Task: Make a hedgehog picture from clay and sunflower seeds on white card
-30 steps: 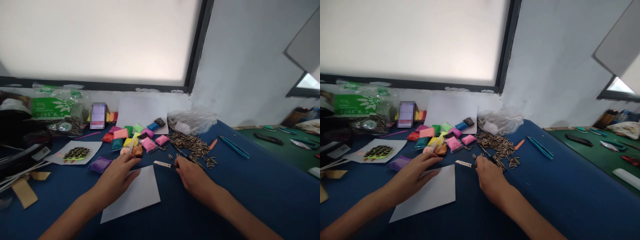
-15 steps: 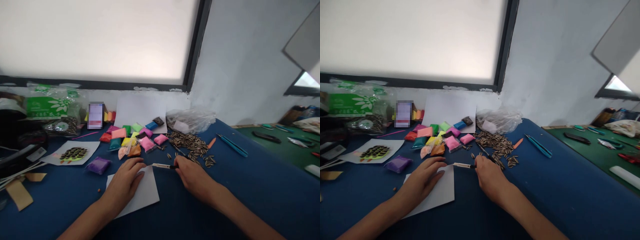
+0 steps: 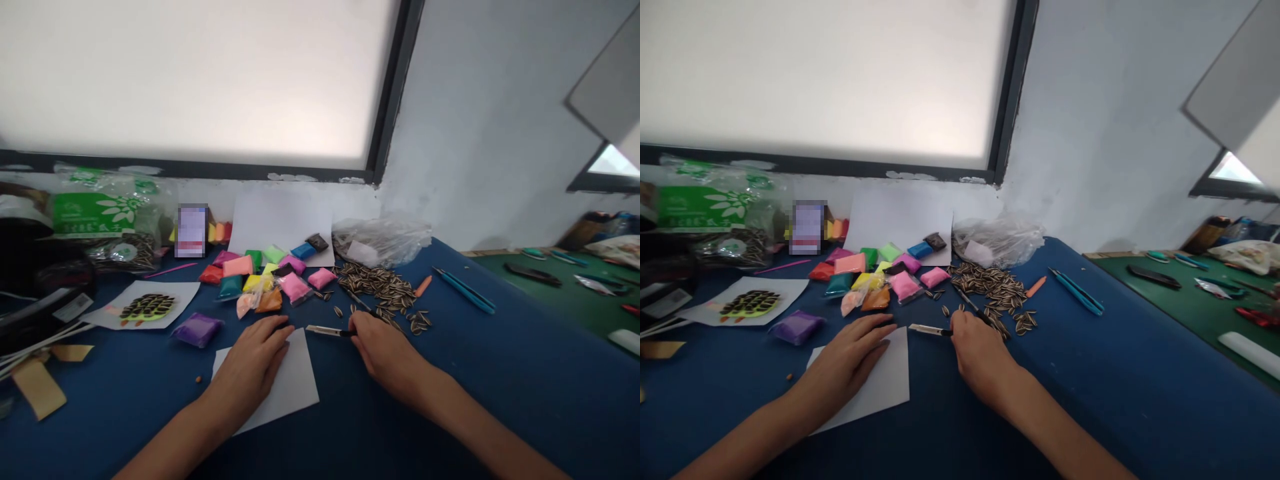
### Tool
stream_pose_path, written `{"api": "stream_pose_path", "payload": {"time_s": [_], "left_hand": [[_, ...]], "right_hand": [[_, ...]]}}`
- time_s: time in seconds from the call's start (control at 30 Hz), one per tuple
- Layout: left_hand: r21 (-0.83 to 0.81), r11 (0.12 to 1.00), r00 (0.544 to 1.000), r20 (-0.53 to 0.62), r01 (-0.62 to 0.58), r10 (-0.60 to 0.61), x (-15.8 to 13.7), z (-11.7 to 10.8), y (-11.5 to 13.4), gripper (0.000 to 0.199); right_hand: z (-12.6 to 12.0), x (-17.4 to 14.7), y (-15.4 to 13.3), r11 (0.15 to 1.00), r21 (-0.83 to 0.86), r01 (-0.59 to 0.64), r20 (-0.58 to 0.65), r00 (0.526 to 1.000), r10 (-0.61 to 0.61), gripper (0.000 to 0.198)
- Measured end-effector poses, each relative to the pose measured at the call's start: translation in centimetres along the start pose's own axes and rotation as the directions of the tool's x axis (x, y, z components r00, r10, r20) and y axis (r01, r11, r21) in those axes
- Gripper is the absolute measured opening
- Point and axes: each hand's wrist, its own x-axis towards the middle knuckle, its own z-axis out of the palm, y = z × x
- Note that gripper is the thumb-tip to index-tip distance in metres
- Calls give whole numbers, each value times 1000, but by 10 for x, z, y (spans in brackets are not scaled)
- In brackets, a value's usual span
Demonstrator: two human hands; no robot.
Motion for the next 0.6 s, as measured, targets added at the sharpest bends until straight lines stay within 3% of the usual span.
{"api": "stream_pose_path", "payload": {"time_s": [0.37, 0.6], "left_hand": [[13, 1000, 1000, 27, -2, 2, 2, 0, 0, 38], [-81, 997, 999, 39, 8, -5, 3, -6, 4, 27]], "right_hand": [[3, 0, -1, 999, 27, 33, 2, 999, -33, 12], [-3, -3, 1, 995, 48, 83, 38, 996, -85, 10]]}}
